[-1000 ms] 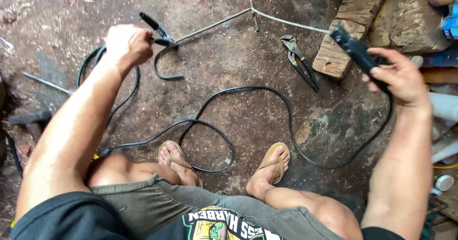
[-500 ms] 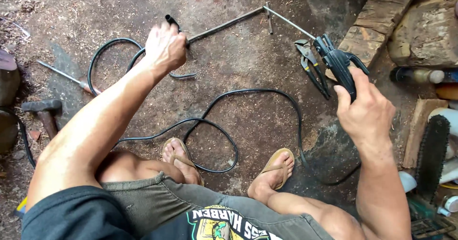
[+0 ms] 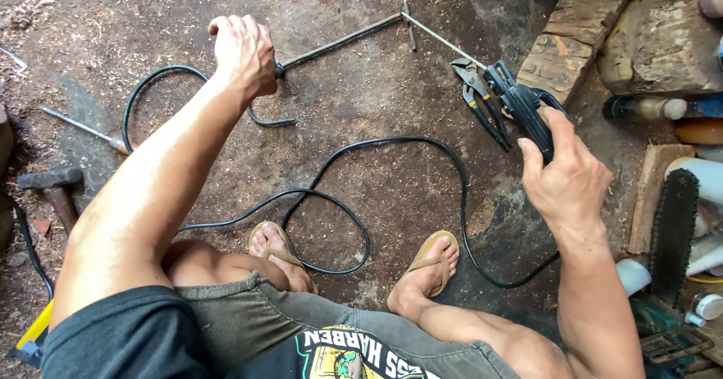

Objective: Welding a metal rod onto a frame while sitting in a workshop.

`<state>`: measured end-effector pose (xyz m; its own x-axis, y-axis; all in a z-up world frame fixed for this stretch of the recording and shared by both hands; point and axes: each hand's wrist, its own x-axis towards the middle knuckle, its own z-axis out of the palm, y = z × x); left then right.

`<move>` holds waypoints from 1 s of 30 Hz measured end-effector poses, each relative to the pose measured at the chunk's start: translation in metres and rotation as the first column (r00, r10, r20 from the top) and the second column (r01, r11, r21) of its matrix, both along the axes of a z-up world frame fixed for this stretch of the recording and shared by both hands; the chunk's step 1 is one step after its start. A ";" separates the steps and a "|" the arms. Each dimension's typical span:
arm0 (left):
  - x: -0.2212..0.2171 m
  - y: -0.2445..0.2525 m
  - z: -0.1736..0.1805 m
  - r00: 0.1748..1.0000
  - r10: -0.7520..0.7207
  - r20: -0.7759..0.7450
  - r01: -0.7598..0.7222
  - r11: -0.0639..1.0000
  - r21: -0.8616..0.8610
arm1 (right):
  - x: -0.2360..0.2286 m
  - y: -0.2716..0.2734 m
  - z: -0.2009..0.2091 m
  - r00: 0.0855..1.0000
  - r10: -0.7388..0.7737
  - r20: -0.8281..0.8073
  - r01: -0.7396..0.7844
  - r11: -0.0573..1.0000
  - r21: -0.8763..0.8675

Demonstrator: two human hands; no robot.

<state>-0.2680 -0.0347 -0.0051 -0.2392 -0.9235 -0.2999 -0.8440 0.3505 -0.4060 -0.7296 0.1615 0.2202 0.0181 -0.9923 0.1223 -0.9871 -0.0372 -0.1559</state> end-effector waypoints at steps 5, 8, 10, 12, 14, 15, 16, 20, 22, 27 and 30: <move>-0.004 0.003 0.006 0.998 0.034 -0.048 -0.033 0.999 0.022 | 0.015 0.002 0.003 0.999 -0.005 -0.048 0.007 0.999 0.037; -0.005 0.006 0.001 0.998 0.028 -0.065 -0.027 1.000 0.009 | 0.026 0.006 0.007 0.998 -0.012 -0.054 0.017 0.995 0.094; -0.006 0.007 0.002 0.997 0.017 -0.070 -0.018 1.000 -0.004 | 0.032 0.007 0.010 0.998 -0.013 -0.062 0.021 0.992 0.126; -0.008 0.008 0.006 0.997 0.013 -0.071 -0.013 1.000 -0.002 | 0.036 0.007 0.014 0.999 0.039 0.012 -0.040 0.993 0.109; -0.008 0.009 0.009 0.998 0.015 -0.063 -0.015 1.000 0.003 | 0.037 0.001 0.018 0.999 0.037 0.026 -0.040 0.994 0.104; -0.009 0.009 0.010 0.998 0.018 -0.055 -0.017 1.000 0.008 | 0.037 -0.002 0.020 0.999 0.036 0.040 -0.040 0.994 0.099; -0.013 0.012 0.023 0.998 0.018 -0.056 -0.017 1.000 0.008 | 0.031 -0.006 0.019 0.999 0.035 0.039 -0.039 0.994 0.098; -0.016 0.014 0.026 1.000 0.001 0.028 -0.001 1.000 0.031 | 0.009 -0.017 0.011 0.978 -0.126 -0.168 0.163 0.959 0.231; -0.013 0.013 0.012 0.999 -0.010 0.046 0.009 1.000 0.016 | 0.002 -0.017 0.004 0.974 -0.112 -0.197 0.151 0.968 0.198; -0.014 0.016 0.019 1.000 -0.024 0.015 0.024 0.999 -0.025 | -0.057 -0.024 -0.030 0.992 -0.047 -0.119 0.062 0.990 0.123; -0.011 0.014 0.011 1.000 -0.021 0.012 0.022 1.000 -0.022 | -0.111 -0.042 -0.062 0.986 -0.004 0.164 -0.006 0.998 0.057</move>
<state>-0.2789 -0.0212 0.0055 -0.2555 -0.9245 -0.2827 -0.8314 0.3594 -0.4238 -0.8403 0.1196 0.1579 0.0036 -0.9978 0.0669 -0.9479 -0.0247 -0.3177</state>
